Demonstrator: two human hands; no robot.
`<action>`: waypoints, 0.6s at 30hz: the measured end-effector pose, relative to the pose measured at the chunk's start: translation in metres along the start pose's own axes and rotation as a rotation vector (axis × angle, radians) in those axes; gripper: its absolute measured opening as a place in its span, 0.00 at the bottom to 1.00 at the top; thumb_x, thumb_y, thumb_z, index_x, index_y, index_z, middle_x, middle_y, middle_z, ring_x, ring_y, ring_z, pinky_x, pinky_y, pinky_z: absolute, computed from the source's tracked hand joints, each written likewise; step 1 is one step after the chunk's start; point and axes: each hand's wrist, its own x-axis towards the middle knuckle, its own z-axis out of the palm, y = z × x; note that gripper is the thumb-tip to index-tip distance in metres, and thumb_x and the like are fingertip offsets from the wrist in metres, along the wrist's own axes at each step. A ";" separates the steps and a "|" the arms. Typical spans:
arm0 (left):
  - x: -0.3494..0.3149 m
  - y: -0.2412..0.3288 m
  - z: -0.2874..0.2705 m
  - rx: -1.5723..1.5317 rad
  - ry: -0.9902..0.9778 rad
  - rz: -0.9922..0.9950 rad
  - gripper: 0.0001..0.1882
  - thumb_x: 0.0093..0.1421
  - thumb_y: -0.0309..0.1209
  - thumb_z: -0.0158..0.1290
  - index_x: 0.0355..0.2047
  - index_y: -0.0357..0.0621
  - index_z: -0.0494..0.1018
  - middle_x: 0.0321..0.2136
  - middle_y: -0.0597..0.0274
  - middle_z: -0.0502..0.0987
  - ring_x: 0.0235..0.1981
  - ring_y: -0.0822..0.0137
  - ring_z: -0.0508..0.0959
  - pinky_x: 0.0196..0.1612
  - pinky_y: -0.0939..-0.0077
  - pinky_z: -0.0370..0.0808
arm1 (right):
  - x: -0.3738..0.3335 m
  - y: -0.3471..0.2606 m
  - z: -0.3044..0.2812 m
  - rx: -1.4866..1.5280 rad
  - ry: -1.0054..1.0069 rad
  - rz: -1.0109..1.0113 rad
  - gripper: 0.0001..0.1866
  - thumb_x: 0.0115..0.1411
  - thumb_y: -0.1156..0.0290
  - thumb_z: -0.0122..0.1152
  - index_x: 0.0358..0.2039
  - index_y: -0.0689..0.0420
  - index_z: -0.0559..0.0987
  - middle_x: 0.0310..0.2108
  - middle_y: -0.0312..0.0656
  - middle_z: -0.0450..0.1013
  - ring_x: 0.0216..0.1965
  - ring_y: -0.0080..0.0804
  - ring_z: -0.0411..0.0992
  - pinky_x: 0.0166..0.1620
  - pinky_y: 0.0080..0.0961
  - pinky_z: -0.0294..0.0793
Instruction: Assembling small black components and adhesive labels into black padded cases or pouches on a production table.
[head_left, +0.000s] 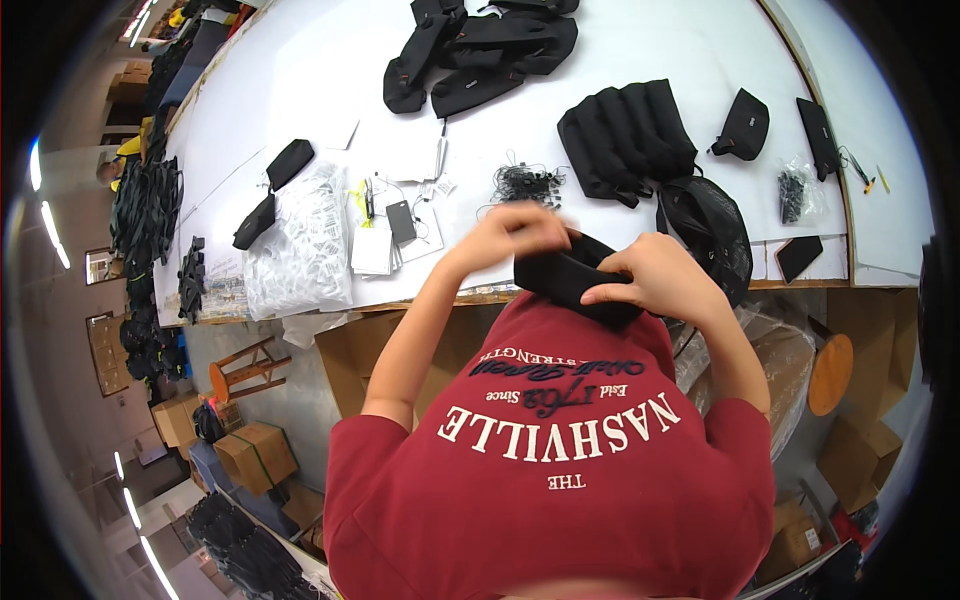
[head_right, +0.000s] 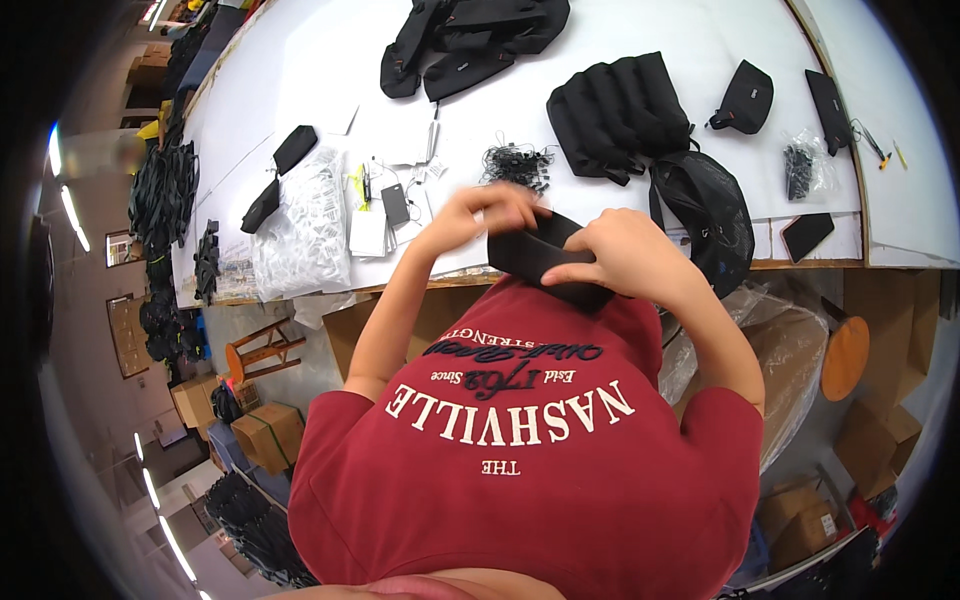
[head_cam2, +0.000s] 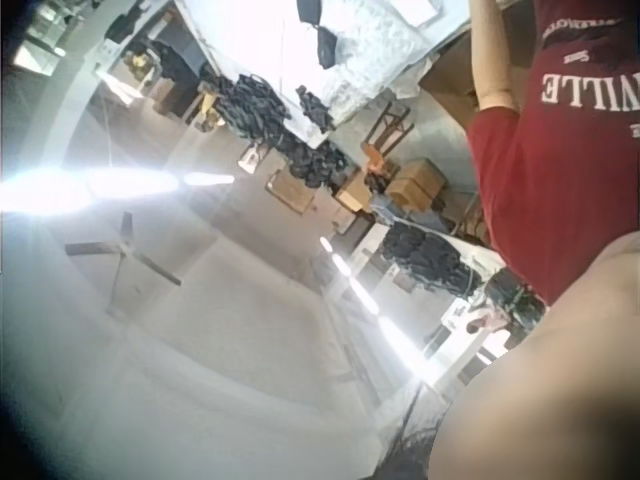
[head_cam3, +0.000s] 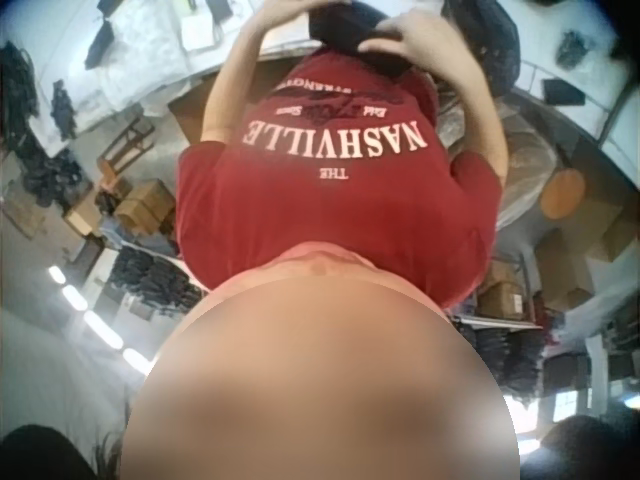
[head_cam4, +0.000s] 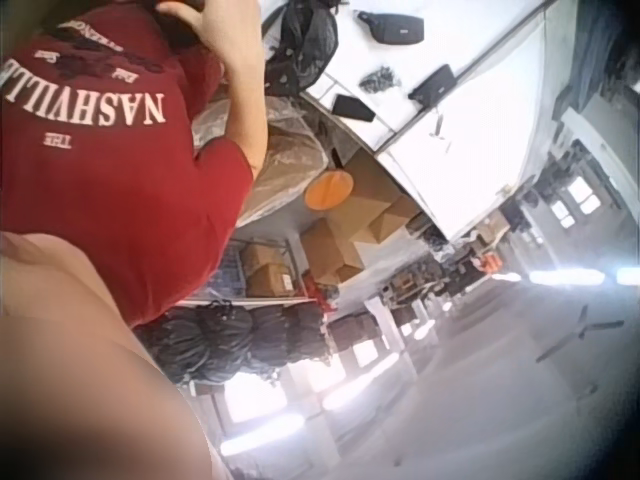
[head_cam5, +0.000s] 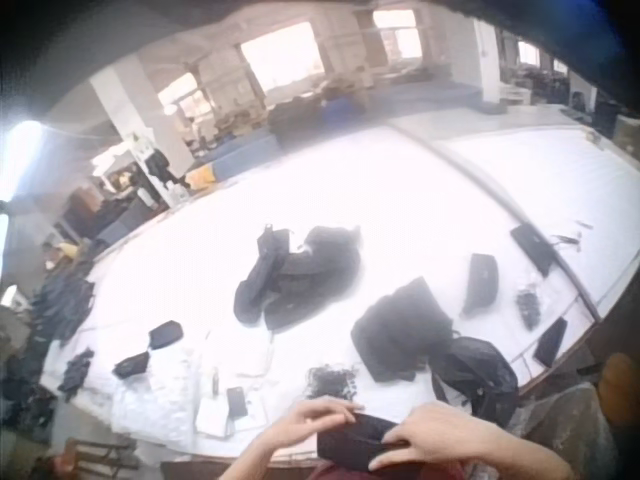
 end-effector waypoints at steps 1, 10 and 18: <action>0.005 -0.025 -0.011 -0.256 0.210 -0.017 0.11 0.54 0.33 0.55 0.36 0.42 0.75 0.36 0.55 0.77 0.36 0.57 0.75 0.44 0.70 0.69 | -0.001 0.001 0.004 0.001 0.000 -0.005 0.22 0.50 0.48 0.59 0.22 0.57 0.81 0.14 0.46 0.70 0.18 0.43 0.70 0.27 0.31 0.69; -0.048 -0.193 -0.084 1.096 0.831 -0.315 0.12 0.55 0.29 0.52 0.40 0.44 0.72 0.34 0.57 0.73 0.36 0.56 0.72 0.44 0.64 0.68 | -0.013 0.009 0.013 0.136 0.230 -0.045 0.15 0.50 0.59 0.64 0.20 0.59 0.79 0.11 0.44 0.67 0.14 0.40 0.65 0.21 0.26 0.63; 0.021 -0.017 -0.010 0.368 0.891 0.216 0.06 0.55 0.24 0.54 0.34 0.38 0.75 0.29 0.56 0.78 0.35 0.65 0.77 0.40 0.75 0.70 | -0.003 0.021 0.021 -0.217 0.517 -0.062 0.09 0.48 0.61 0.63 0.24 0.53 0.82 0.13 0.42 0.70 0.16 0.41 0.67 0.24 0.30 0.65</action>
